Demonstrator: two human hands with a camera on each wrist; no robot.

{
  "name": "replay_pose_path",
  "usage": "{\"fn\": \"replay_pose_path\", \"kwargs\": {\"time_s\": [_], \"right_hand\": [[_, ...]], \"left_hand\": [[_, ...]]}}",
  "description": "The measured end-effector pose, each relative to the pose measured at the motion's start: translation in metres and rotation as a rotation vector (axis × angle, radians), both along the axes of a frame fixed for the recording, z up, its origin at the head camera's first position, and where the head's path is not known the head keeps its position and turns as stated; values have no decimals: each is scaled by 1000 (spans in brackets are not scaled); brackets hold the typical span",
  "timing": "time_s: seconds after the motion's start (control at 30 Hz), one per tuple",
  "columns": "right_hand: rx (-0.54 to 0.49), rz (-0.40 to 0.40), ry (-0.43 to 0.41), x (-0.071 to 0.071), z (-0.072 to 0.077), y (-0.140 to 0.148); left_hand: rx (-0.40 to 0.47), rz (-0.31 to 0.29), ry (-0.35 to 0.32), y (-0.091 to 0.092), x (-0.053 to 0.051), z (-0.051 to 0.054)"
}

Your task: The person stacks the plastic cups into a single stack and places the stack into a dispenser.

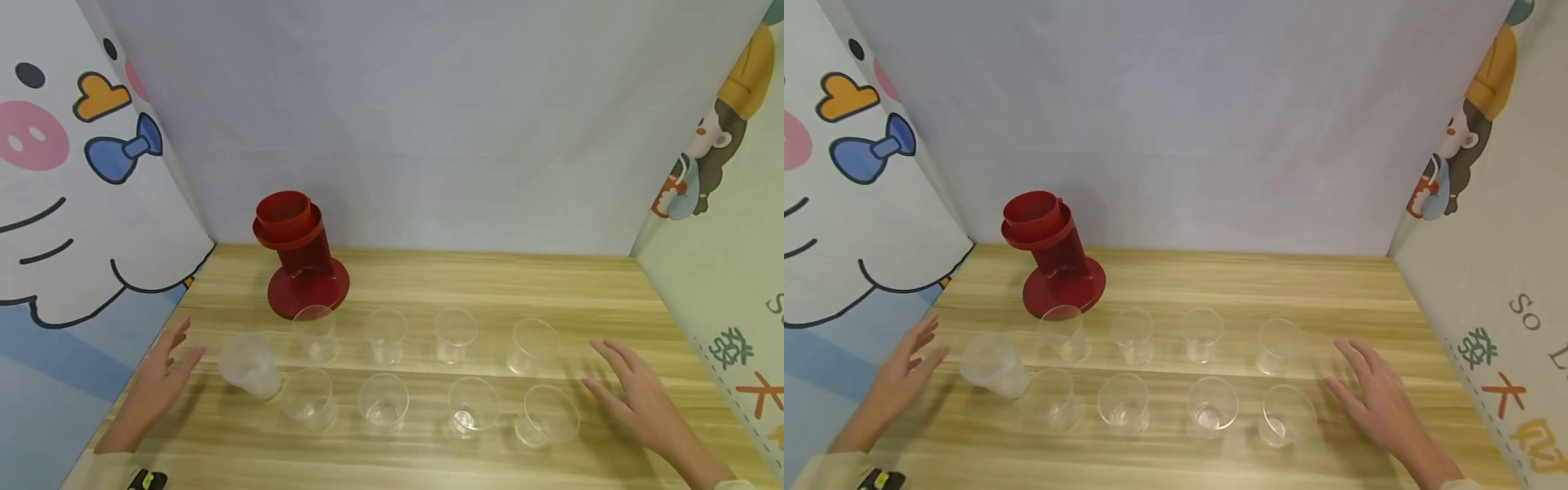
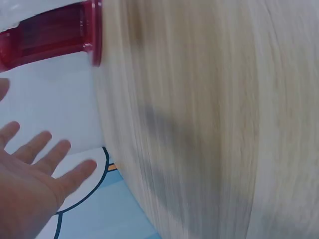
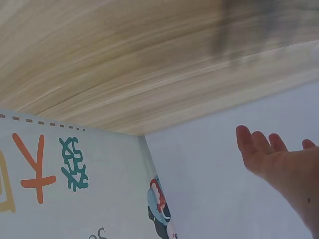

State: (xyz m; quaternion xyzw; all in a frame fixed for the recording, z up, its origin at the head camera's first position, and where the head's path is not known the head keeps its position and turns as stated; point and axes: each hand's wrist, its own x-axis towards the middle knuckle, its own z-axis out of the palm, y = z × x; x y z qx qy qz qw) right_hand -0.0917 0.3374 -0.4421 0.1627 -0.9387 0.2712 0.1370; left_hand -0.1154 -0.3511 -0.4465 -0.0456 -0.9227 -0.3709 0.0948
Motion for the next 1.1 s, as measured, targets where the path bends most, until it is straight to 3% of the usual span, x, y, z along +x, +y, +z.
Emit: {"fn": "replay_pose_path", "kwargs": {"time_s": [0.17, 0.27, 0.4, 0.5, 0.7, 1.1], "right_hand": [[-43, -7, -67, 8, 4, -6], [-47, -8, -74, 13, 7, -10], [-73, -1, -62, 18, 12, -17], [-129, 12, -66, 22, 16, -24], [-225, 47, -113, 27, 22, -36], [-255, 89, -193, 36, 20, -47]], "left_hand": [[167, -41, 10, 8, 6, 4], [295, -123, 27, 12, 7, 5], [446, -233, -24, 18, 8, 7], [474, -263, -54, 23, 11, 8], [485, -262, -56, 31, 16, 8], [492, -239, -95, 43, 21, 7]]}}
